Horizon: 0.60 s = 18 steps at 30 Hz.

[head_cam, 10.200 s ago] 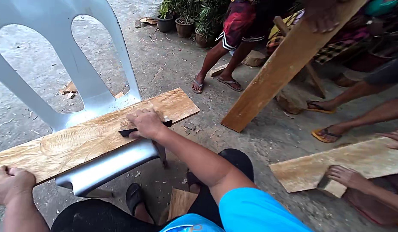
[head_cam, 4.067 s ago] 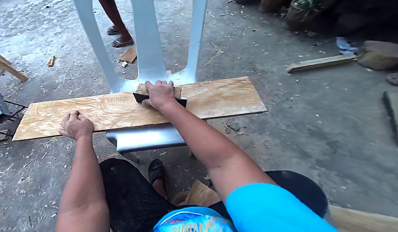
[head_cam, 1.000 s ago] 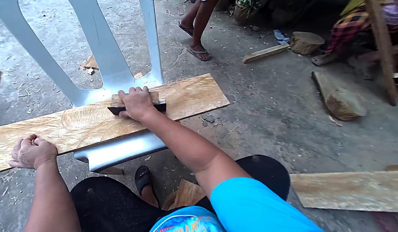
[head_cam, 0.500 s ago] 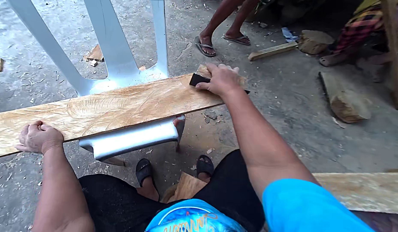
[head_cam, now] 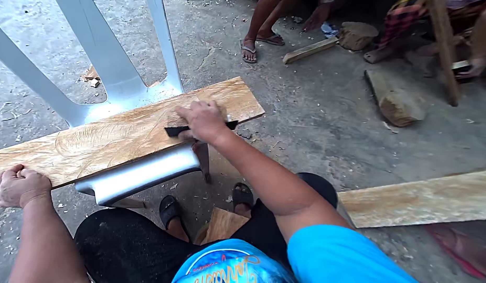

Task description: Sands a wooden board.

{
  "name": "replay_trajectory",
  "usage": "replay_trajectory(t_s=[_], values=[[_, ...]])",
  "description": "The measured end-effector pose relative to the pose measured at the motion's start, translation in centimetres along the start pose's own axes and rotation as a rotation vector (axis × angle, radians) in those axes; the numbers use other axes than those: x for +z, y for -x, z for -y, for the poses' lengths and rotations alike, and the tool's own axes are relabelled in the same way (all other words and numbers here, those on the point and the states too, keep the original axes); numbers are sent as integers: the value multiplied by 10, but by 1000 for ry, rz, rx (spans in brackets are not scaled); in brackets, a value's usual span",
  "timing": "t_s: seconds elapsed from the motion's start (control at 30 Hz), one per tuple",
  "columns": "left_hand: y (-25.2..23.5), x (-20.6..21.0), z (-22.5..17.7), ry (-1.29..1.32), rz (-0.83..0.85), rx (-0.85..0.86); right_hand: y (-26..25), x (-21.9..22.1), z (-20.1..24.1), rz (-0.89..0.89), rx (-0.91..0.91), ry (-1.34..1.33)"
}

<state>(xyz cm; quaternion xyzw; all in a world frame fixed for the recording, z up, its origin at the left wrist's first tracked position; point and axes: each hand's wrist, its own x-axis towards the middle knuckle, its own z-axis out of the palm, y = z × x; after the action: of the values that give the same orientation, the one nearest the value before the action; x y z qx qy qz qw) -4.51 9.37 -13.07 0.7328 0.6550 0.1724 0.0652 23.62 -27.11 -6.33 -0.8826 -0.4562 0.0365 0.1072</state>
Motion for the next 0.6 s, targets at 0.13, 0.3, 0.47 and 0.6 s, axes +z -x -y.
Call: replay_trajectory(t_s=[0.13, 0.3, 0.47, 0.6], values=[[4, -4, -2, 40, 5, -10, 35, -17, -106, -74, 320, 70], [4, -1, -2, 55, -5, -3, 45, -25, -123, -106, 549, 54], [-1, 5, 0, 32, -26, -15, 12, 12, -11, -143, 120, 37], [-6, 7, 7, -14, -19, -2, -9, 20, 61, -1, -168, 32]])
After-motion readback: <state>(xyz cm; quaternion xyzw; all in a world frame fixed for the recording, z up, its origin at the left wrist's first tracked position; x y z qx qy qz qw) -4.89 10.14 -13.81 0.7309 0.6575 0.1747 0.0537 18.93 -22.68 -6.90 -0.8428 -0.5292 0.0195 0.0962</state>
